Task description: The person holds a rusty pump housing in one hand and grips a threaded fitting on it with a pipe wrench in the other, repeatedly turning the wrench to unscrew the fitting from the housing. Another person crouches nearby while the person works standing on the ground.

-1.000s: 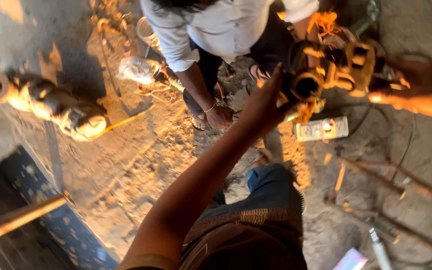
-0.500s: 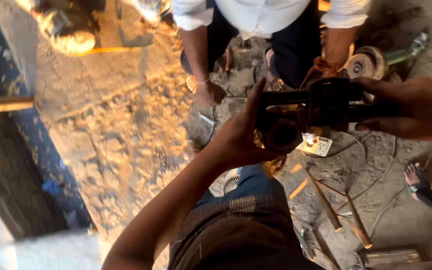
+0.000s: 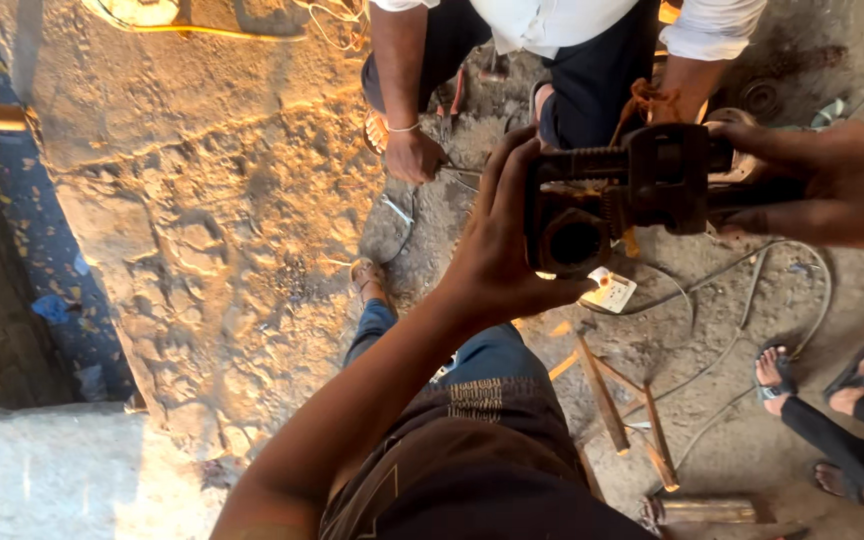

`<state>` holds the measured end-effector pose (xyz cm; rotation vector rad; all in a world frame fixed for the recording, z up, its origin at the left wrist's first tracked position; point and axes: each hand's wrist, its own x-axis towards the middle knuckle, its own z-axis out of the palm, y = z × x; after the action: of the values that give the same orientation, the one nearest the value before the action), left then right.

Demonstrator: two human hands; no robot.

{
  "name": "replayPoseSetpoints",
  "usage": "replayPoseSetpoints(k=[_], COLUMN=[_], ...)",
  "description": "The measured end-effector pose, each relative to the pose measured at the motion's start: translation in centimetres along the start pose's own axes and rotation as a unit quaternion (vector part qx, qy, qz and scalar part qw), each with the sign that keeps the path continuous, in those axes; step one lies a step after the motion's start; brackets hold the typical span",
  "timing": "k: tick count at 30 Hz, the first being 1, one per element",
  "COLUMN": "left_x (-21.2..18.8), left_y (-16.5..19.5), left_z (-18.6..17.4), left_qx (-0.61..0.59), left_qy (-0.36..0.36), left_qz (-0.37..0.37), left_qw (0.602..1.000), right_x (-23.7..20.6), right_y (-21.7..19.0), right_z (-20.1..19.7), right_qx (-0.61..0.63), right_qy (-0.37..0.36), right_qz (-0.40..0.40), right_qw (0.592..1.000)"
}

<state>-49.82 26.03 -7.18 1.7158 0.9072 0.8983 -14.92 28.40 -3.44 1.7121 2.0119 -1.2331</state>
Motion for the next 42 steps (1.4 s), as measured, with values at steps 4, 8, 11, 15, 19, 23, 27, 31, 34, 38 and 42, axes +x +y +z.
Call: replayPoseSetpoints(k=[4, 8, 11, 15, 19, 23, 27, 31, 34, 38, 42], left_x=[0.4, 0.5, 0.2, -0.2, 0.1, 0.5, 0.5, 0.7, 1.3, 1.8, 1.6], left_y=[0.3, 0.2, -0.1, -0.3, 0.1, 1.4, 2.6, 3.2, 3.2, 2.8, 1.9], left_z=[0.1, -0.5, -0.5, -0.4, -0.5, 0.4, 1.8, 2.1, 2.2, 2.2, 2.1], left_qx=[0.054, 0.07, 0.038, 0.028, 0.036, 0.126, 0.208, 0.265, 0.293, 0.293, 0.268], left_qy=[0.015, -0.011, -0.025, -0.034, -0.029, -0.014, -0.002, -0.002, -0.023, -0.011, 0.002], left_qz=[-0.026, -0.032, -0.022, -0.02, -0.028, -0.049, -0.079, -0.033, -0.003, 0.04, 0.082], left_qw=[0.998, 0.997, 0.999, 0.999, 0.999, 0.991, 0.975, 0.964, 0.956, 0.955, 0.96], right_x=[0.4, -0.8, -1.9, -2.5, -2.5, -2.7, -3.1, -3.5, -3.9, -4.1, -4.2], right_y=[-0.1, -0.5, -0.7, -1.0, -1.5, -1.6, -1.4, -1.8, -2.2, -2.8, -3.0], right_z=[-0.6, 0.7, 1.9, 2.7, 2.8, 2.6, 2.9, 3.2, 2.9, 2.5, 2.6], right_qx=[0.021, -0.042, -0.031, -0.013, -0.02, -0.044, -0.006, -0.025, -0.017, -0.047, -0.061], right_qy=[0.022, 0.007, -0.003, 0.046, 0.051, 0.045, 0.076, 0.07, 0.083, 0.097, 0.098], right_qz=[-0.079, 0.005, 0.02, -0.027, -0.005, 0.039, 0.014, 0.031, 0.026, 0.016, 0.016], right_qw=[0.996, 0.999, 0.999, 0.998, 0.998, 0.997, 0.997, 0.997, 0.996, 0.994, 0.993])
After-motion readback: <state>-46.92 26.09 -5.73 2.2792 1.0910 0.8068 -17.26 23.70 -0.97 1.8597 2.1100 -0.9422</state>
